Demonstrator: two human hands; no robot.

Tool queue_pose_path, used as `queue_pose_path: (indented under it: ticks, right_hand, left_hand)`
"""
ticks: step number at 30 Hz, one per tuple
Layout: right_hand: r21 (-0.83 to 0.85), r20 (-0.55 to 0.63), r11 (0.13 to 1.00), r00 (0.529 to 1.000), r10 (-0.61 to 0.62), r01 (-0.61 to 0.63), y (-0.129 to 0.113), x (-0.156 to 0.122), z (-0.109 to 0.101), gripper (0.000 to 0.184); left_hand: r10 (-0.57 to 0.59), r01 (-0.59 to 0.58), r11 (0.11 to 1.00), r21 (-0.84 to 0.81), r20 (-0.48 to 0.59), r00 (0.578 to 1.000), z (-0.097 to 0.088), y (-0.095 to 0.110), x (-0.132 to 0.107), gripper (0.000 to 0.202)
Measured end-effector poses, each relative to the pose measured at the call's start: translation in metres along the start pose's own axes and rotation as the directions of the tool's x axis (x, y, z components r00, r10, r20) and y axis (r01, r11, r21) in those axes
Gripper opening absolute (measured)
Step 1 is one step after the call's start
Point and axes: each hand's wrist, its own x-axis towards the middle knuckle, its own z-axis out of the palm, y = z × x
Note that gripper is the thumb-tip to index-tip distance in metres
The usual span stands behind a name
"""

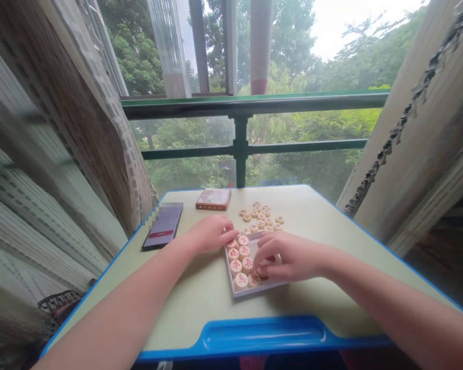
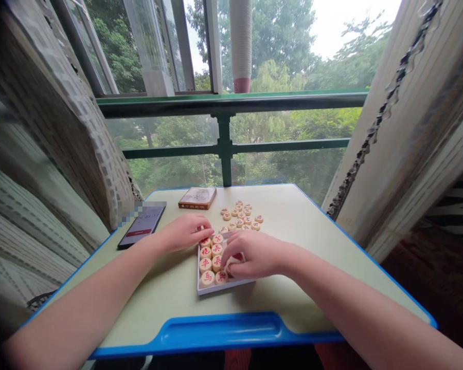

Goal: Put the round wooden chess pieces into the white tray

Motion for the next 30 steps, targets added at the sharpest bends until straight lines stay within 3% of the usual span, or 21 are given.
queue_pose_path:
  ticks: [4,9,15,26,30]
  right_hand:
    - [-0.146,-0.050,0.971,0.981,0.186,-0.192,0.005,-0.004,-0.004,0.021]
    - [-0.143,-0.004,0.959,0.969,0.246,-0.244,0.009,-0.006,-0.005,0.020]
    - [-0.049,0.020,0.988,0.989,0.147,-0.146,0.009,0.000,0.002,0.014]
    - [0.009,-0.042,1.000,0.999,0.028,-0.028,0.008,0.003,0.006,0.013]
    - [0.000,-0.039,0.999,0.998,0.040,-0.040,0.006,0.005,0.008,0.012]
  left_hand:
    - [-0.001,0.001,1.000,0.006,0.005,1.000,0.000,0.000,-0.002,0.037]
    - [0.004,-0.004,1.000,0.007,0.006,1.000,-0.001,0.001,-0.003,0.038]
    - [-0.001,0.001,1.000,0.002,0.013,1.000,-0.001,0.001,0.000,0.039]
    - [-0.001,0.001,1.000,0.021,0.000,1.000,-0.001,0.002,0.001,0.039]
    - [0.003,-0.003,1.000,0.021,0.000,1.000,-0.001,0.001,0.000,0.040]
